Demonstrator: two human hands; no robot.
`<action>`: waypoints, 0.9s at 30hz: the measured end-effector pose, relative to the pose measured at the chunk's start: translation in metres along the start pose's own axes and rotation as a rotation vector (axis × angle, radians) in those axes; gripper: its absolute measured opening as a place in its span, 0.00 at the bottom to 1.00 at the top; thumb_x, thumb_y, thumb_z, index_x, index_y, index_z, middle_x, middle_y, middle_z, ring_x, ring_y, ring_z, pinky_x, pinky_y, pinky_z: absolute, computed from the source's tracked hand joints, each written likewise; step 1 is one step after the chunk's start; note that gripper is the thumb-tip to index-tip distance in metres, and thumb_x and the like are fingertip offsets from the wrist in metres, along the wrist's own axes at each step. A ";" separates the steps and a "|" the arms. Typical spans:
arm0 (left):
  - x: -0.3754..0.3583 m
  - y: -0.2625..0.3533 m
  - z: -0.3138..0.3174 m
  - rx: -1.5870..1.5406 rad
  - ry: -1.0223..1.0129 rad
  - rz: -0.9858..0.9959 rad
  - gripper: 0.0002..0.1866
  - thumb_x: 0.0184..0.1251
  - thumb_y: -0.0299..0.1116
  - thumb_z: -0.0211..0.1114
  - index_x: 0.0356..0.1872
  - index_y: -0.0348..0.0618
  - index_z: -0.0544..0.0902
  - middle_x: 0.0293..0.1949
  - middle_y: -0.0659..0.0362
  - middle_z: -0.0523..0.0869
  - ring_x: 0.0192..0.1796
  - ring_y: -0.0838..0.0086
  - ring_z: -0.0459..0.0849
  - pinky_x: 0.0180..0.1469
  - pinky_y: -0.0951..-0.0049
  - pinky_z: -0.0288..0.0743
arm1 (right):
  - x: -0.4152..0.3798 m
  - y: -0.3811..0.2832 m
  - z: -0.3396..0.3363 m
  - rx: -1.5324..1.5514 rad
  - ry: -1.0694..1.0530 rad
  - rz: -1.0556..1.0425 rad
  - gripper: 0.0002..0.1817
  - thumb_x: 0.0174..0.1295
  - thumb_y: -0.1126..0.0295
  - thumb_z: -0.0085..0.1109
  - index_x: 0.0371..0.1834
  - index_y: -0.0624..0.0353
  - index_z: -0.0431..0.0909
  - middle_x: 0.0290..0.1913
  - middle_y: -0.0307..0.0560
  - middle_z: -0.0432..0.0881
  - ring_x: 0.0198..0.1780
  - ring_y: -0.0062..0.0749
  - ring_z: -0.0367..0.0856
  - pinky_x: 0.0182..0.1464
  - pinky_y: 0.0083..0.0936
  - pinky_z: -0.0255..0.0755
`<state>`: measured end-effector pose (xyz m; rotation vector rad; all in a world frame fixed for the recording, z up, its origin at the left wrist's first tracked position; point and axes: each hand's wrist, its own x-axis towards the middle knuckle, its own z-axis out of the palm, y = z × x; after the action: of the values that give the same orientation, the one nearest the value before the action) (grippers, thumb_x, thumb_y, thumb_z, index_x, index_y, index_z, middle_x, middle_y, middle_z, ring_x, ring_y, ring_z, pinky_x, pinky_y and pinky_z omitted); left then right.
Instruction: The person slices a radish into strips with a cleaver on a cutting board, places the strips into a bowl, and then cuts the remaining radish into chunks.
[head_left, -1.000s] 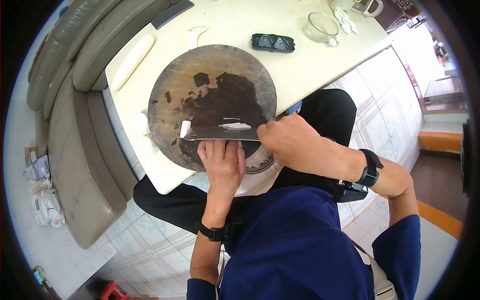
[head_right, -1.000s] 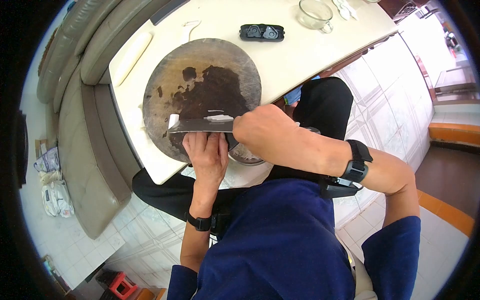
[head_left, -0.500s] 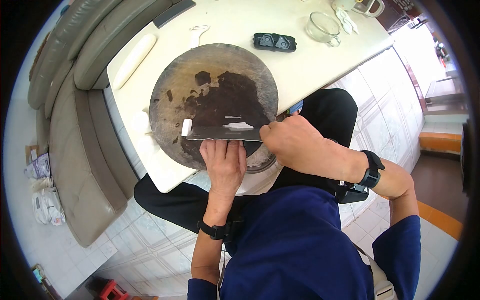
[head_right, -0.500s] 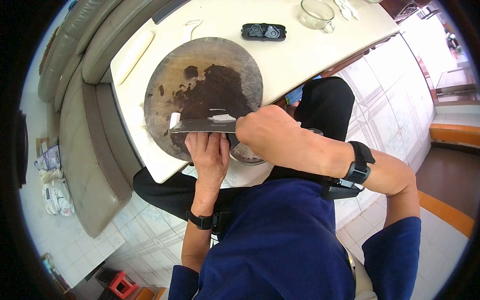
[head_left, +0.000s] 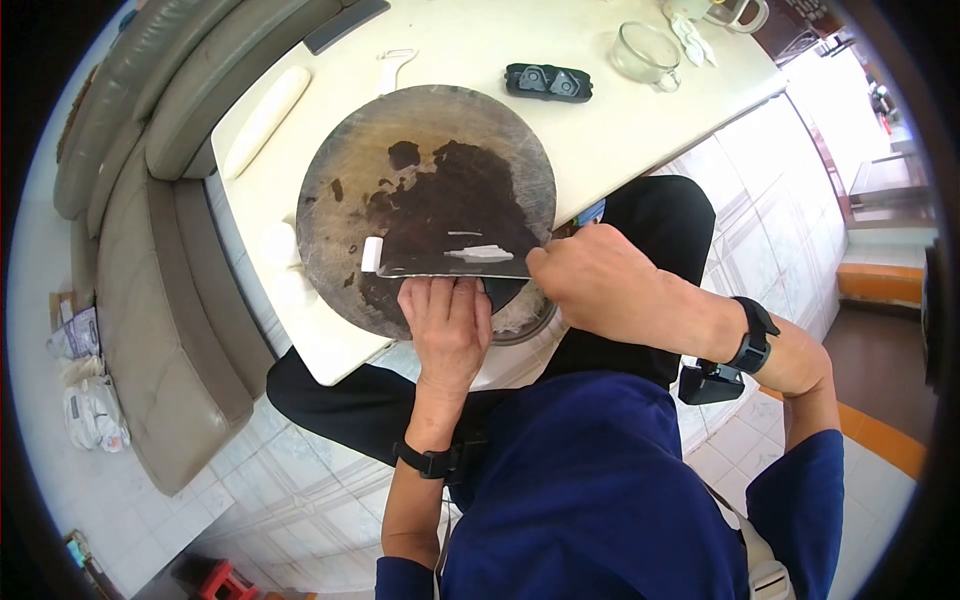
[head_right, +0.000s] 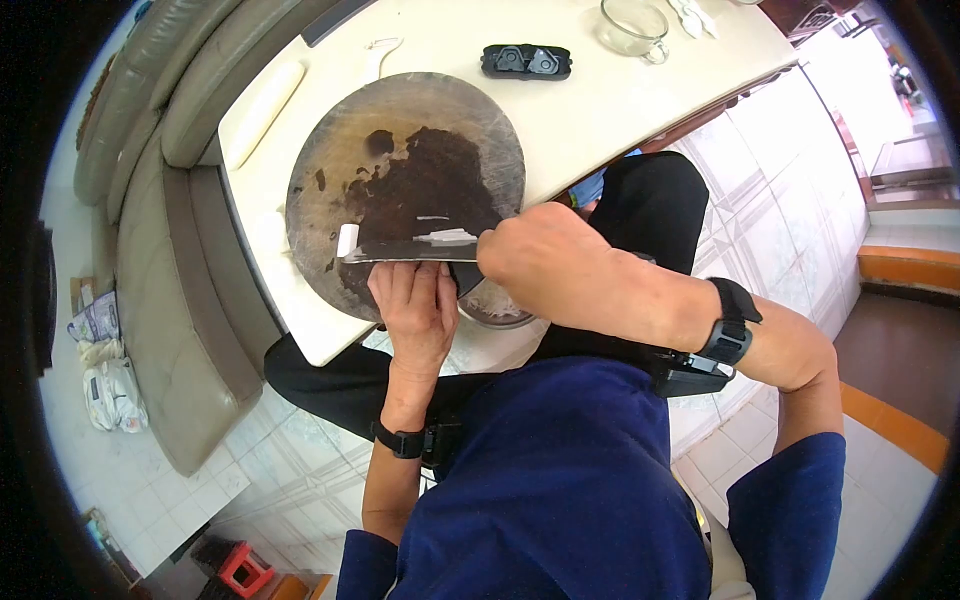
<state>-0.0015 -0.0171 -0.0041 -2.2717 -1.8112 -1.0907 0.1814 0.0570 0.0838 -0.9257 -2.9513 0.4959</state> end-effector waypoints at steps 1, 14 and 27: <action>0.000 0.000 0.000 0.009 0.004 0.004 0.11 0.54 0.22 0.65 0.40 0.35 0.83 0.42 0.52 0.80 0.47 0.55 0.77 0.53 0.56 0.67 | 0.005 -0.003 0.001 0.004 -0.019 0.010 0.08 0.43 0.78 0.62 0.26 0.64 0.73 0.24 0.52 0.79 0.29 0.48 0.82 0.32 0.36 0.74; 0.000 0.000 0.001 -0.002 0.030 0.009 0.10 0.54 0.21 0.66 0.40 0.34 0.82 0.42 0.51 0.80 0.47 0.54 0.77 0.54 0.55 0.67 | -0.002 0.004 -0.001 0.036 -0.050 0.029 0.08 0.42 0.77 0.63 0.26 0.64 0.73 0.24 0.52 0.79 0.30 0.49 0.82 0.32 0.38 0.74; -0.001 -0.001 0.004 0.023 0.041 0.023 0.12 0.50 0.23 0.66 0.39 0.35 0.82 0.39 0.52 0.78 0.48 0.57 0.76 0.53 0.56 0.66 | -0.004 0.008 -0.002 0.047 -0.011 0.032 0.06 0.44 0.78 0.60 0.26 0.63 0.74 0.24 0.53 0.79 0.29 0.49 0.82 0.31 0.38 0.74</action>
<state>-0.0003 -0.0160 -0.0085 -2.2344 -1.7682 -1.0987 0.1895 0.0612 0.0836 -0.9698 -2.9254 0.5703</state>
